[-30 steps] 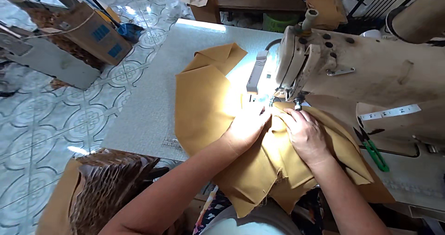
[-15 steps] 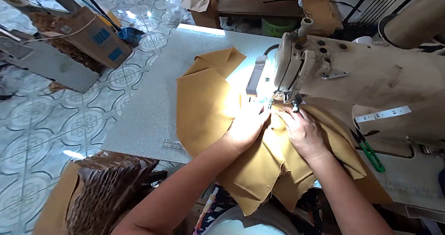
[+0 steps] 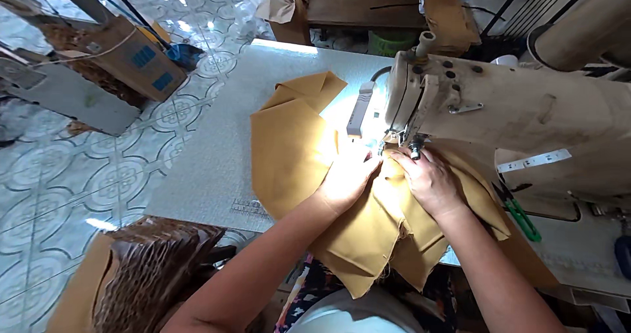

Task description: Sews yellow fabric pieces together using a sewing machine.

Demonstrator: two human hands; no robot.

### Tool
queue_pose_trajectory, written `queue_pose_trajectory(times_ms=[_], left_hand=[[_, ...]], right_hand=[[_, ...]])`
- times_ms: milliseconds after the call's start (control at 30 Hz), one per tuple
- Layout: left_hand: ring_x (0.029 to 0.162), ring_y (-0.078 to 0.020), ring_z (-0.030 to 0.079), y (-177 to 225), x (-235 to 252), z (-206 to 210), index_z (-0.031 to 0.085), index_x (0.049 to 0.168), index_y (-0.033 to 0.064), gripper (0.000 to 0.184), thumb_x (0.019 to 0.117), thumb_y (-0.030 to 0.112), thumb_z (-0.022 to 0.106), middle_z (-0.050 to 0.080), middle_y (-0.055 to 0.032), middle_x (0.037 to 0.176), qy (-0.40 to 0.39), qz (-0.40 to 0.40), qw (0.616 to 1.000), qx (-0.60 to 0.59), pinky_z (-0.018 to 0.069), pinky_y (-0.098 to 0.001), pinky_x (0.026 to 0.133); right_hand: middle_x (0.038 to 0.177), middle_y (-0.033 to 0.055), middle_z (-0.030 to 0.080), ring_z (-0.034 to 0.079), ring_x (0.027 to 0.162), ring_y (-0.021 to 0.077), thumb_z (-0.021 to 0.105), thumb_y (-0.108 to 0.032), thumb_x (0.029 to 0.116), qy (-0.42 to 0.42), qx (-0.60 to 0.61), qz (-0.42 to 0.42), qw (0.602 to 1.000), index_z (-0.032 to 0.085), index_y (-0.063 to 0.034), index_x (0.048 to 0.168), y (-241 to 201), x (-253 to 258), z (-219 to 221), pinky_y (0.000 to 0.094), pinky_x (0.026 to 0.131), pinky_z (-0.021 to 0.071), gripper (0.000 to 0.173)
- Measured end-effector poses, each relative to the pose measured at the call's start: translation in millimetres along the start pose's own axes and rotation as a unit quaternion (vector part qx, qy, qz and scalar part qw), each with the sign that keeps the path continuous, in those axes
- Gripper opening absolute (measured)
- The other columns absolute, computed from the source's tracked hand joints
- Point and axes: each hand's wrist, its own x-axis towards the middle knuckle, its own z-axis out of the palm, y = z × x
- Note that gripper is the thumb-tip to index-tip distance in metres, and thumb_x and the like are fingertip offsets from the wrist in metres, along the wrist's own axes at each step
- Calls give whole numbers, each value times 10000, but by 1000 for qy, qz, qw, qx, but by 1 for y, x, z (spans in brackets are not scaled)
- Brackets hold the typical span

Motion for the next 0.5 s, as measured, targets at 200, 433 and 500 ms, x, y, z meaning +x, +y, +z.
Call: queue_pose_trajectory(times_ms=[200, 433, 500], left_hand=[[1016, -292, 661, -3, 4, -2, 768, 1129, 119, 240, 990, 50, 585, 686, -130, 1042, 0, 12, 1000, 7, 544, -454, 878], [1077, -295, 641, -3, 2, -1, 773, 1136, 116, 261, 992, 39, 569, 687, -132, 1090, 12, 13, 1000, -11, 516, -457, 937], [1081, -293, 641, -2, 1, 0, 773, 1135, 112, 259, 995, 43, 566, 686, -130, 1093, 16, 13, 1000, -13, 512, -459, 943]], right_hand=[[1313, 123, 678, 610, 1279, 322, 536, -53, 1005, -5, -2, -7, 1000, 701, -153, 1318, 3, 1, -1, 507, 1056, 495, 368], [1281, 125, 704, 652, 1225, 309, 545, -228, 1038, 144, -25, -25, 989, 746, -98, 1213, -4, -46, -82, 520, 1028, 523, 296], [1276, 200, 691, 670, 1182, 317, 540, -218, 1060, 207, -18, 33, 978, 692, -2, 1257, 22, -68, -132, 497, 993, 540, 330]])
